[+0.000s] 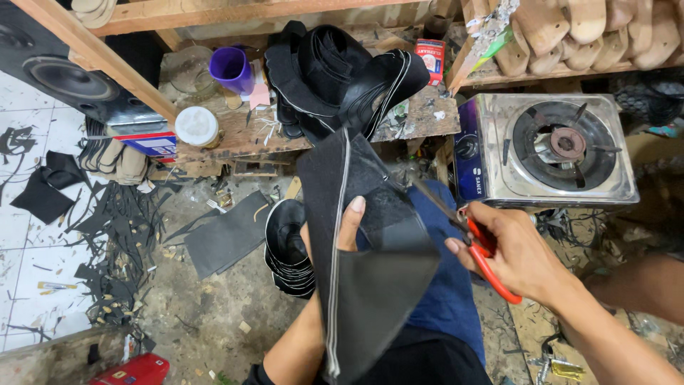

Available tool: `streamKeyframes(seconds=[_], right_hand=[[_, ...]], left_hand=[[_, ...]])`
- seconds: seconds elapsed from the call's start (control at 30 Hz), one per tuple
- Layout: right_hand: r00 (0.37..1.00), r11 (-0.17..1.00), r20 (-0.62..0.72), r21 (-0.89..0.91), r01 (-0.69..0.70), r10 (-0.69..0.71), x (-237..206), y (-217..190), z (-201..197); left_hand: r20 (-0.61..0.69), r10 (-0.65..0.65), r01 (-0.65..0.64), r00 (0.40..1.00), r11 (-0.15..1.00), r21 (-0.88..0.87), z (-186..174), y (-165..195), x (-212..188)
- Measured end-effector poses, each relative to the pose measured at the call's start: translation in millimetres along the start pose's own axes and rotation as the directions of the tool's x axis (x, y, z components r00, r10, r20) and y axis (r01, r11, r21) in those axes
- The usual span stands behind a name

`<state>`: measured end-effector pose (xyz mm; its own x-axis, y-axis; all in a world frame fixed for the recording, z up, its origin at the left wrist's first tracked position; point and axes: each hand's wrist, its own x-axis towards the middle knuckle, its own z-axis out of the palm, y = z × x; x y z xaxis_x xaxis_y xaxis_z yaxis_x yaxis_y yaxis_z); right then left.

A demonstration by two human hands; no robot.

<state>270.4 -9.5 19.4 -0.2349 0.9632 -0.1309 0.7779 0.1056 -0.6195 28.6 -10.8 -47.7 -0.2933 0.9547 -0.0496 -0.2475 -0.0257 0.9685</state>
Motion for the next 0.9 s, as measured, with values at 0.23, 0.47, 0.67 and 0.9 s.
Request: streamKeyframes(seconds=[0.23,0.47,0.67,0.9], right_hand=[[1.0,0.991,-0.011,-0.137,-0.002,0.0,0.3,-22.7,-6.3],[0.998,0.985,-0.002,-0.163,-0.057,0.057,-1.1,-21.5,-0.3],[0.994,0.978,-0.057,-0.192,0.079,-0.092,-0.2,-18.2,7.0],[0.993,0.973,-0.087,-0.224,0.056,-0.077,2.7,-17.2,14.7]], left_hand=[[0.226,0.26,-0.172,0.939,0.922,-0.348,-1.7,-9.1,5.0],[0.227,0.044,0.087,0.973,0.84,-0.536,-3.6,-16.5,10.2],[0.183,-0.003,0.079,0.983,0.908,-0.412,-12.4,-25.1,4.9],[0.3,-0.277,0.402,0.913,0.734,-0.548,1.5,-30.5,-10.3]])
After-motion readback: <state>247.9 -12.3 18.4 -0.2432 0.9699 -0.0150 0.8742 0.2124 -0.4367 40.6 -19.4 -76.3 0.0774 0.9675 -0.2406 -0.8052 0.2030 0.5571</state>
